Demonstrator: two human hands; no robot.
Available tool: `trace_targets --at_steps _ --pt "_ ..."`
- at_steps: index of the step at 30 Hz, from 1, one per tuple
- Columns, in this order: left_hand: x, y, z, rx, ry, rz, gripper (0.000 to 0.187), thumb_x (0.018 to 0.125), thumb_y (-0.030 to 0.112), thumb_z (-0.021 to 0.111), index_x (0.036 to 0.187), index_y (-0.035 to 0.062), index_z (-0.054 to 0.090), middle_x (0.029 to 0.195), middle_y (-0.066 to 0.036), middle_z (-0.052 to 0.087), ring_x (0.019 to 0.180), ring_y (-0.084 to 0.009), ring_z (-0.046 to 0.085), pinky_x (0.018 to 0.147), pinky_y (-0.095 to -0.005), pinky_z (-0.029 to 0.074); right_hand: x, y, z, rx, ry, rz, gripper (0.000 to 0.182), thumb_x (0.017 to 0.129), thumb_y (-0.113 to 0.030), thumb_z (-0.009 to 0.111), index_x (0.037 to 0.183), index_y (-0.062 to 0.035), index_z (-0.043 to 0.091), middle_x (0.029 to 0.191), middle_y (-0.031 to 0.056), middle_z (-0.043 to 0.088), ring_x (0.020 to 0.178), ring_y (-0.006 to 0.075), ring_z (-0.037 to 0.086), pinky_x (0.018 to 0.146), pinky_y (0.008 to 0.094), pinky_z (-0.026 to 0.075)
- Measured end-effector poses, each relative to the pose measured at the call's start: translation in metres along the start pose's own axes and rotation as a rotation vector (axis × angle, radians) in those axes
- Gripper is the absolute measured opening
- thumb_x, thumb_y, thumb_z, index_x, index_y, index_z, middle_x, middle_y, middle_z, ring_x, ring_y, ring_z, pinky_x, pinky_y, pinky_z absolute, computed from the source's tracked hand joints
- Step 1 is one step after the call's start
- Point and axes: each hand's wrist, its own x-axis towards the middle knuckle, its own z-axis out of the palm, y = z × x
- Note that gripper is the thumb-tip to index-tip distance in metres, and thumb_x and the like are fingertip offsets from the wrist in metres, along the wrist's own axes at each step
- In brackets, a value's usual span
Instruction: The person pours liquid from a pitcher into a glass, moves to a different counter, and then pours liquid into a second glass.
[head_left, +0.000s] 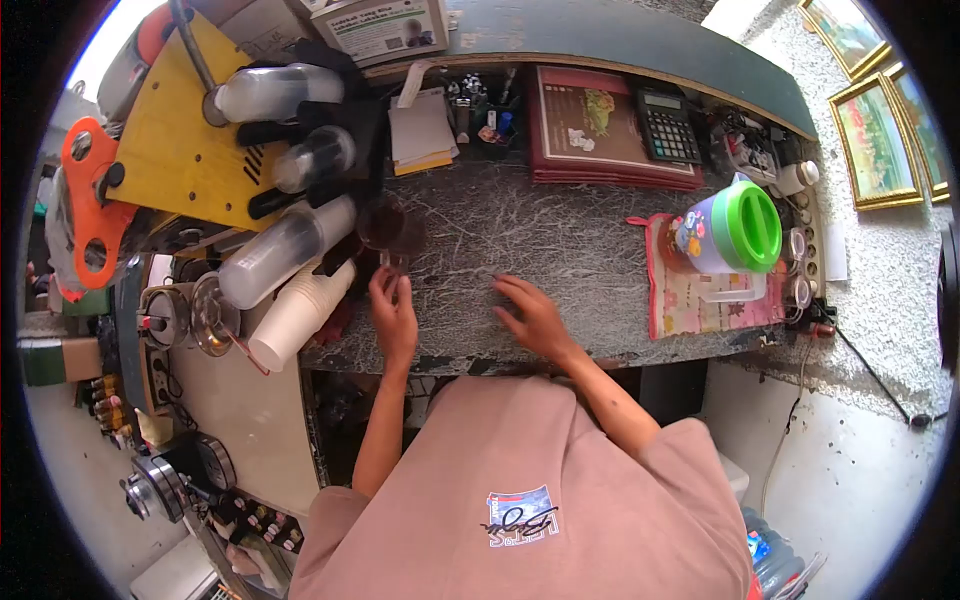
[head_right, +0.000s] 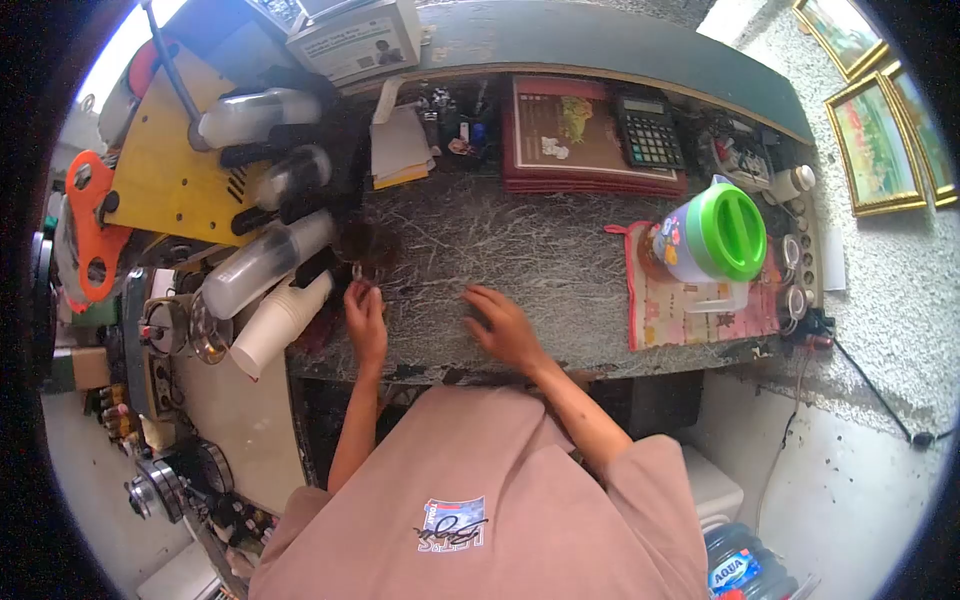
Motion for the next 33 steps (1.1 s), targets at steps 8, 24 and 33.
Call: trace_targets --at_steps 8,24,33 --pt "-0.052 -0.014 0.005 0.101 -0.012 -0.035 0.046 0.101 0.011 0.059 0.141 0.0008 0.039 0.14 -0.018 0.048 0.123 -0.0274 0.055 0.096 -0.038 0.053 -0.155 0.044 -0.119 -0.194 0.921 0.643 0.016 0.095 -0.012 0.068 0.098 0.0022 0.073 0.086 0.0084 0.074 0.078 0.0165 0.066 0.072 0.0315 0.051" --pt "-0.058 0.017 0.016 0.417 -0.501 0.397 0.016 0.092 0.004 0.062 0.108 0.0014 0.062 0.104 -0.016 0.065 0.097 -0.0356 0.066 0.082 -0.0415 0.053 -0.174 0.18 -0.474 -0.965 0.801 0.913 0.092 0.073 -0.04 0.085 0.146 -0.0049 0.042 0.144 0.0246 0.049 0.135 0.0415 0.044 0.11 0.0487 0.04" --pt "-0.069 0.019 0.013 0.469 -0.469 0.425 0.013 0.091 0.004 0.062 0.104 0.003 0.063 0.101 -0.014 0.065 0.095 -0.0366 0.065 0.08 -0.0435 0.053 -0.169 0.152 -0.464 -0.992 0.723 0.943 0.085 0.074 -0.035 0.086 0.143 -0.0066 0.046 0.14 0.0235 0.053 0.126 0.0426 0.054 0.102 0.0499 0.047"
